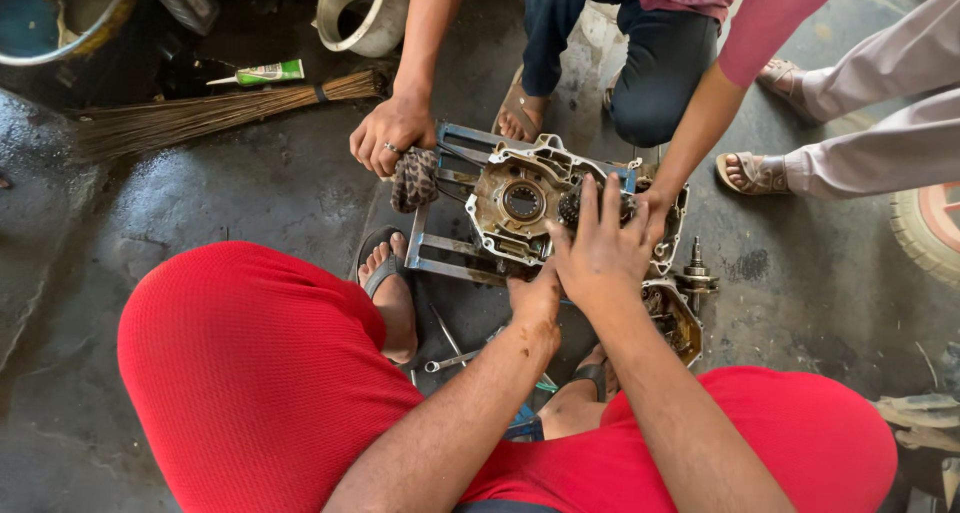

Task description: The person disassembles a motorcycle engine casing, removes the gear assembly, and inspects internal components. They use pliers to extract a small part and handle the gear shaft and casing halves throughout the process.

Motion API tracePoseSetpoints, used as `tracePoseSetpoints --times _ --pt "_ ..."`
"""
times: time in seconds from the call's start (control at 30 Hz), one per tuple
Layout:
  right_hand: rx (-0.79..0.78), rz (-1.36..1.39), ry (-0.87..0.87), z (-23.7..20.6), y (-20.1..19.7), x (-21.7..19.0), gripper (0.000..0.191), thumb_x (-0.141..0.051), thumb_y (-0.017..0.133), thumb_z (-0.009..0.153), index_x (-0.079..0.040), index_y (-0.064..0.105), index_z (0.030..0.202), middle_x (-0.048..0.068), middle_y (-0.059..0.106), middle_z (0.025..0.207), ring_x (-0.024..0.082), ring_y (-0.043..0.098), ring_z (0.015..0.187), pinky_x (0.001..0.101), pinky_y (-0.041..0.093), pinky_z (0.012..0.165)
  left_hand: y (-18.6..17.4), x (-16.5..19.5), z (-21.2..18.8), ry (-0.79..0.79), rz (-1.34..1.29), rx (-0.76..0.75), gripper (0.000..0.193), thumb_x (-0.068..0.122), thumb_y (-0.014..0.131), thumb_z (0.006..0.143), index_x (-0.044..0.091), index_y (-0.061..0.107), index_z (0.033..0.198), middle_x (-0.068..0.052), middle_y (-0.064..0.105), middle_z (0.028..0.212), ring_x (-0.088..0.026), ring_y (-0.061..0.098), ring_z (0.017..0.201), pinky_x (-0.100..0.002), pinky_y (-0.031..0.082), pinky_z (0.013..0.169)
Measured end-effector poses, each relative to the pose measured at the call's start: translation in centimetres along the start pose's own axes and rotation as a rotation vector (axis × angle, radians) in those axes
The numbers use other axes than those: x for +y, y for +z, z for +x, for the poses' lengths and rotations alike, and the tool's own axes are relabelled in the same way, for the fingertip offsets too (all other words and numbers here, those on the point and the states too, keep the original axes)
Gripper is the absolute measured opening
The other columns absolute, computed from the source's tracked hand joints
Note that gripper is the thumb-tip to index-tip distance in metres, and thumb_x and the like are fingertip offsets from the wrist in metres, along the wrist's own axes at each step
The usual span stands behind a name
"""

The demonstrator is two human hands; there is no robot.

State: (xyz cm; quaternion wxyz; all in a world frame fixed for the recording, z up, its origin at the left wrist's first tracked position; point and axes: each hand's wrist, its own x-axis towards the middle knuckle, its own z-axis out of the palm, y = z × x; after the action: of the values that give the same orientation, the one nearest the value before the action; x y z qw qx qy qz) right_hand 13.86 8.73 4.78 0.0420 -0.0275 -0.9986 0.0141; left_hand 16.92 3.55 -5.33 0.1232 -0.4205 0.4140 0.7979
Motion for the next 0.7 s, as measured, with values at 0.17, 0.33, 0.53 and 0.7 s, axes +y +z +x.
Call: tracePoseSetpoints --times 0.17,0.33,0.53,0.7 --pt "0.179 0.04 0.0 2.4 2.7 0.2 0.077 -0.054 0.062 0.099 0.0 0.045 0.151 0.028 0.045 0.149 0.056 0.043 0.135 0.0653 0.024 0.114 -0.3 0.6 -0.2 0.081 -0.103 -0.107 0.061 0.014 0.081 0.077 -0.002 0.056 0.13 -0.011 0.071 0.109 -0.019 0.067 0.085 -0.033 0.054 0.069" --pt "0.31 0.168 -0.055 3.3 4.3 1.4 0.049 -0.04 0.068 0.1 -0.002 0.06 0.131 0.016 0.064 0.138 0.041 0.059 0.125 0.0616 0.028 0.117 -1.2 1.7 -0.6 0.118 -0.161 -0.29 0.049 0.013 0.08 0.075 0.0 0.061 0.119 -0.007 0.072 0.101 -0.017 0.07 0.077 -0.031 0.058 0.062" --pt "0.246 0.149 0.002 4.6 5.5 2.1 0.043 -0.041 0.077 0.091 -0.007 0.063 0.113 0.011 0.069 0.111 0.036 0.066 0.102 0.0583 0.036 0.112 -1.7 2.4 0.4 0.207 -0.035 -0.267 0.034 0.019 0.084 0.086 0.002 0.074 0.113 0.0 0.074 0.103 -0.008 0.067 0.085 -0.021 0.053 0.071" --pt "0.355 0.082 -0.028 4.9 6.1 2.3 0.048 -0.04 0.082 0.082 -0.006 0.065 0.112 0.012 0.071 0.104 0.036 0.068 0.094 0.0604 0.036 0.106 -0.2 1.5 0.4 0.08 -0.331 -0.31 0.034 0.012 0.078 0.078 0.007 0.066 0.109 0.002 0.068 0.09 -0.012 0.062 0.074 -0.028 0.05 0.058"
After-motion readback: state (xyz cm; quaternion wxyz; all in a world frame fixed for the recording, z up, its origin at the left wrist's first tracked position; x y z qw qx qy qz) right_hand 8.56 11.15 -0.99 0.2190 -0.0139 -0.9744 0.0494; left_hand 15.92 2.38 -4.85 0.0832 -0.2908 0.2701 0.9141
